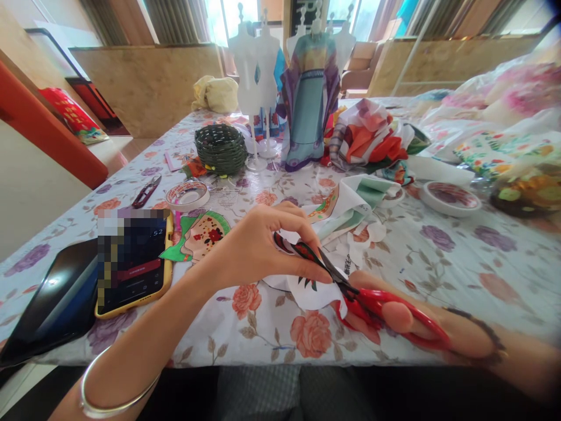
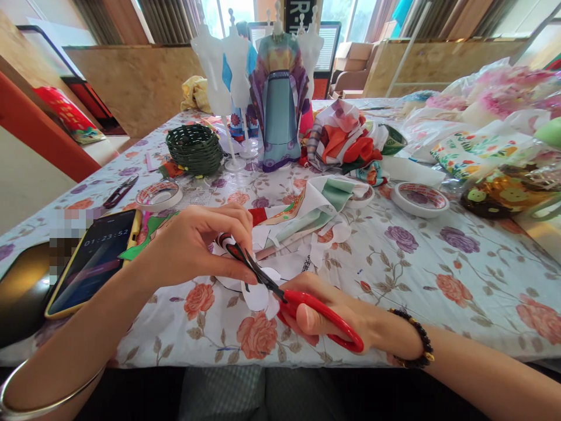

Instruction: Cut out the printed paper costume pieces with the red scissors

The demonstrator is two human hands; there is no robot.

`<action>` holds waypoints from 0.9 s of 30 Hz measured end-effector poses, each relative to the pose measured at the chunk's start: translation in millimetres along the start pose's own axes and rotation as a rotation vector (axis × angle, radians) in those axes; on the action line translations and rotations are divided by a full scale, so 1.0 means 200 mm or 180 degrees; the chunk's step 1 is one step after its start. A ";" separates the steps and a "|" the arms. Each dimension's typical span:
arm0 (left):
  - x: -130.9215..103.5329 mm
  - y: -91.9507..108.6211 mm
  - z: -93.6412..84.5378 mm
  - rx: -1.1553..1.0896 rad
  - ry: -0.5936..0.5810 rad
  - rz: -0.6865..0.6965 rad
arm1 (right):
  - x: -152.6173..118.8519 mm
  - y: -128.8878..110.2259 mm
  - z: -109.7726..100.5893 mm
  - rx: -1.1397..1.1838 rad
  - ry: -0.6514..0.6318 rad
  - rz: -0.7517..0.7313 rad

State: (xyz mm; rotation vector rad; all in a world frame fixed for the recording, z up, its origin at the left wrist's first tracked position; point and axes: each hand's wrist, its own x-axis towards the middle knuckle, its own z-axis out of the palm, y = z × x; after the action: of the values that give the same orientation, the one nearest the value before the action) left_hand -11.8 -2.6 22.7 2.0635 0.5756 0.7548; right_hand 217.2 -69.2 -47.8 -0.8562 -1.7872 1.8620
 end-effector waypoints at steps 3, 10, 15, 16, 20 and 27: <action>0.00 0.00 0.00 0.0023 0.0008 0.0002 | -0.01 0.00 0.00 -0.0088 0.0066 -0.0067; -0.01 0.01 0.00 0.0020 0.0011 0.0005 | -0.01 0.00 0.00 -0.0077 0.0052 -0.0047; -0.01 0.00 0.00 0.0040 0.0023 -0.0022 | -0.02 -0.01 0.01 -0.0117 0.0028 0.0007; -0.01 0.00 0.00 0.0048 0.0025 -0.0029 | -0.02 0.00 0.01 -0.0104 0.0025 -0.0004; 0.00 0.01 0.00 0.0079 0.0030 -0.0039 | -0.03 0.01 0.01 0.0003 0.0207 -0.0044; 0.00 0.01 0.00 0.0110 0.0072 -0.0010 | 0.03 -0.08 0.02 -0.0061 -0.0136 -0.0125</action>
State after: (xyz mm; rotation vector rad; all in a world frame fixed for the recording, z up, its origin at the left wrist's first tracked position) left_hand -11.7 -3.6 25.0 2.0875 0.6083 0.7720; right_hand 208.2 -67.9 -33.0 -0.7882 -1.8369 1.8545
